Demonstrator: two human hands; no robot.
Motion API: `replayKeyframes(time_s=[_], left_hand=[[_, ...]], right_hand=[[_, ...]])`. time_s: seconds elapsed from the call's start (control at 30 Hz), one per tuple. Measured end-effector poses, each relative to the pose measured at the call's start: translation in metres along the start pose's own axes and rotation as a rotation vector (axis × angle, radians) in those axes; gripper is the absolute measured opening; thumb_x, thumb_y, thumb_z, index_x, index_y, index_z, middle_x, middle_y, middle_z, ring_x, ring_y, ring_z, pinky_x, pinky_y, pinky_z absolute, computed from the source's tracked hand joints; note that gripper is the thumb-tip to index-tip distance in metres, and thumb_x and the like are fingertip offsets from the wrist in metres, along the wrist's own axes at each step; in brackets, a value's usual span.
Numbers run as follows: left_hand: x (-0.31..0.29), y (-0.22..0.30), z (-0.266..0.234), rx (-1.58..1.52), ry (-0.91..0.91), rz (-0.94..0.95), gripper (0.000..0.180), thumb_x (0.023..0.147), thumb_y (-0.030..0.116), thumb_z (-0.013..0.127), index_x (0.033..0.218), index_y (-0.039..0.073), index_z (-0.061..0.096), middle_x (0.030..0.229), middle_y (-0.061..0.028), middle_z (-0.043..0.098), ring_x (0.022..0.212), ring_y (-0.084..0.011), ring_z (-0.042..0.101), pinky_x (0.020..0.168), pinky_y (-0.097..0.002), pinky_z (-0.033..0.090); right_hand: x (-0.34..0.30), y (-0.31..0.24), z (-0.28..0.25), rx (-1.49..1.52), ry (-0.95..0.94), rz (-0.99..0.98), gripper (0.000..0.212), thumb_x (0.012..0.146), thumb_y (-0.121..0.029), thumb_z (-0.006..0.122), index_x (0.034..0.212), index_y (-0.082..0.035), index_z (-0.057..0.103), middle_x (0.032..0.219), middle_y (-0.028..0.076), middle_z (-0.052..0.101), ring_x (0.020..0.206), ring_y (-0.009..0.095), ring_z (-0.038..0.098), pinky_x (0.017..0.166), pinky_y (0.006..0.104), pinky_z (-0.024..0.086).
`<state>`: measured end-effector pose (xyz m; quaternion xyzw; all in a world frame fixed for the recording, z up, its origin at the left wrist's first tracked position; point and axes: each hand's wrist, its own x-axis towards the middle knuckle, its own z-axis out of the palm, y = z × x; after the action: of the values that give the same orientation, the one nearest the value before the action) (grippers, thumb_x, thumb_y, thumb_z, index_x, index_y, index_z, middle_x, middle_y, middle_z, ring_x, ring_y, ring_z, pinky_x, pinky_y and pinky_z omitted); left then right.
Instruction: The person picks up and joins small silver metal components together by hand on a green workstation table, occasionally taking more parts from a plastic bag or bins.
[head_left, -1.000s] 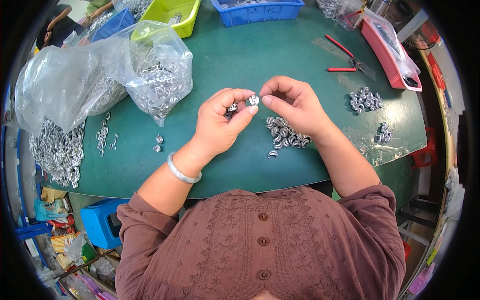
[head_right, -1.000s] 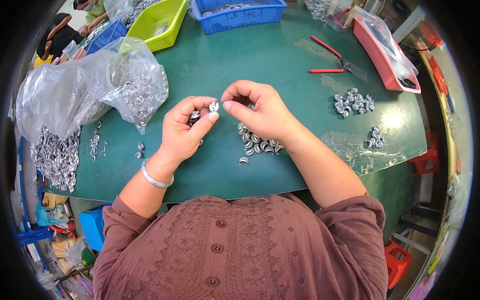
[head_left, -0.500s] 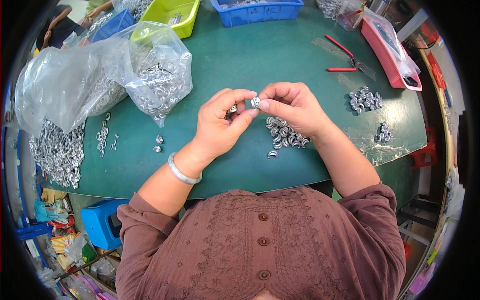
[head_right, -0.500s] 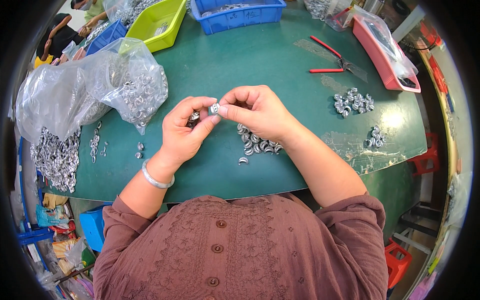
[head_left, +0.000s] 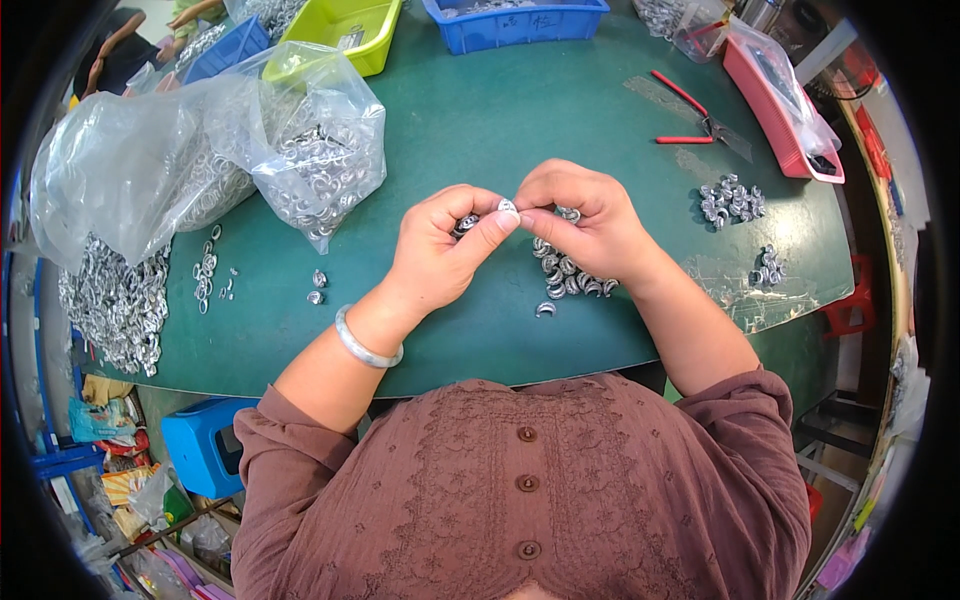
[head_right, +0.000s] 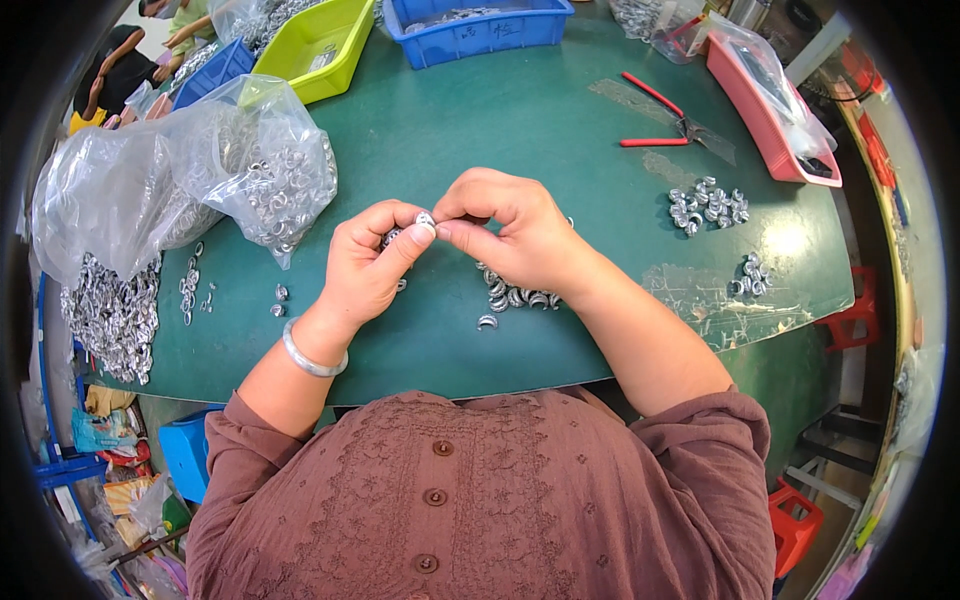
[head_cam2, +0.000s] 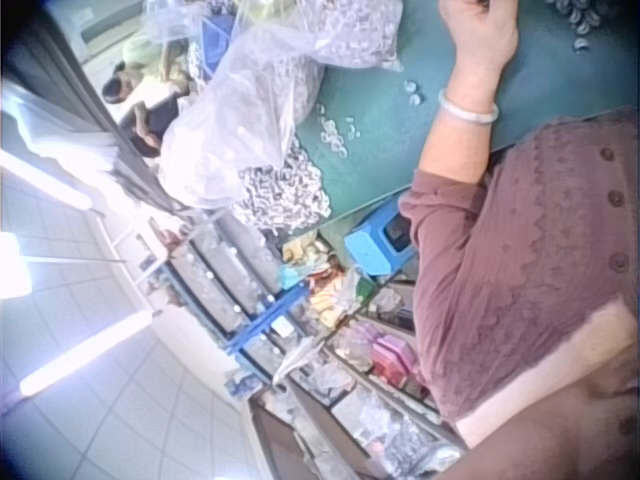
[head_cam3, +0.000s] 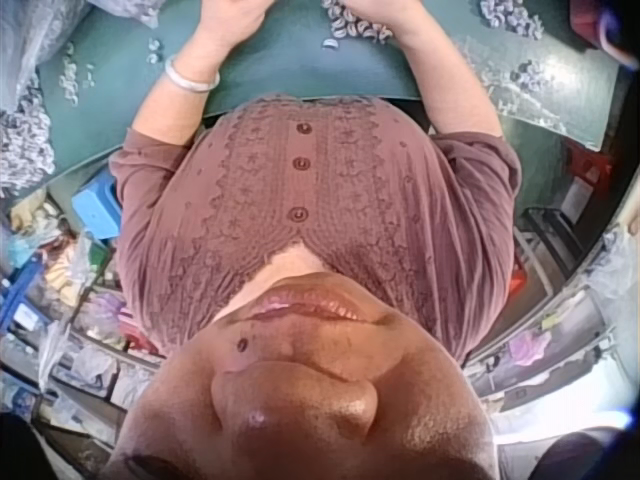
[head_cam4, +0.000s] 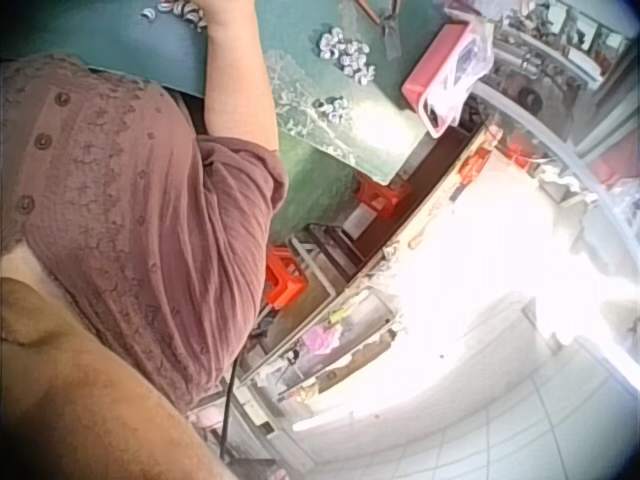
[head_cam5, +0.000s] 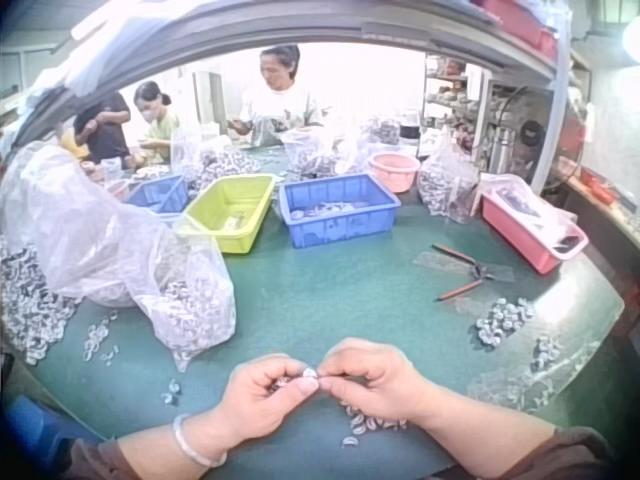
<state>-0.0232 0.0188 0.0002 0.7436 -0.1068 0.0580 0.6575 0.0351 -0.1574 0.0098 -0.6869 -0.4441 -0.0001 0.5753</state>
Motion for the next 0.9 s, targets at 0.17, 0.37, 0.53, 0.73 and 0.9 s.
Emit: replayKeyframes(time_s=[0.17, 0.37, 0.53, 0.73, 0.9], left_hand=[[0.001, -0.004, 0.001, -0.018, 0.029, 0.078, 0.013, 0.078, 0.012, 0.066, 0.087, 0.004, 0.062, 0.073, 0.001, 0.055, 0.067, -0.006, 0.048, 0.06, -0.0209, 0.041], [0.001, -0.005, 0.002, -0.002, 0.027, 0.11, 0.019, 0.078, 0.001, 0.065, 0.096, 0.002, 0.058, 0.071, 0.0056, 0.048, 0.063, -0.001, 0.042, 0.055, -0.0144, 0.035], [0.001, -0.003, 0.002, 0.129, 0.099, 0.105, 0.018, 0.071, 0.008, 0.071, 0.086, 0.006, 0.06, 0.068, 0.0019, 0.049, 0.059, -0.0058, 0.046, 0.051, -0.0212, 0.039], [0.002, 0.0, 0.002, 0.48, 0.097, 0.304, 0.021, 0.067, 0.006, 0.074, 0.08, 0.004, 0.058, 0.063, 0.0004, 0.046, 0.054, -0.006, 0.042, 0.047, -0.0202, 0.035], [0.003, -0.001, 0.003, 0.449, 0.077, 0.318, 0.023, 0.064, 0.013, 0.075, 0.078, 0.007, 0.058, 0.061, -0.0034, 0.048, 0.052, -0.0148, 0.047, 0.045, -0.0273, 0.038]], right_hand=[[0.002, -0.004, 0.0, -0.026, 0.019, 0.006, 0.009, 0.074, 0.002, 0.063, 0.082, -0.002, 0.06, 0.078, 0.005, 0.059, 0.072, 0.014, 0.058, 0.063, 0.025, 0.046], [0.001, -0.003, 0.0, -0.013, 0.03, 0.051, 0.011, 0.074, 0.003, 0.063, 0.083, -0.003, 0.06, 0.08, 0.005, 0.059, 0.071, 0.013, 0.058, 0.062, 0.0245, 0.046], [0.001, -0.004, 0.0, -0.021, 0.035, 0.035, 0.01, 0.075, 0.001, 0.062, 0.085, -0.002, 0.061, 0.079, 0.005, 0.058, 0.07, 0.012, 0.056, 0.06, 0.0229, 0.044], [-0.003, -0.001, 0.002, 0.163, -0.027, 0.239, 0.01, 0.081, -0.008, 0.06, 0.088, -0.001, 0.061, 0.078, 0.002, 0.059, 0.067, 0.008, 0.053, 0.061, 0.0196, 0.042], [-0.001, -0.003, 0.0, 0.604, 0.007, 0.603, 0.013, 0.084, -0.014, 0.058, 0.087, -0.001, 0.061, 0.074, 0.001, 0.059, 0.065, 0.007, 0.052, 0.06, 0.02, 0.043]])
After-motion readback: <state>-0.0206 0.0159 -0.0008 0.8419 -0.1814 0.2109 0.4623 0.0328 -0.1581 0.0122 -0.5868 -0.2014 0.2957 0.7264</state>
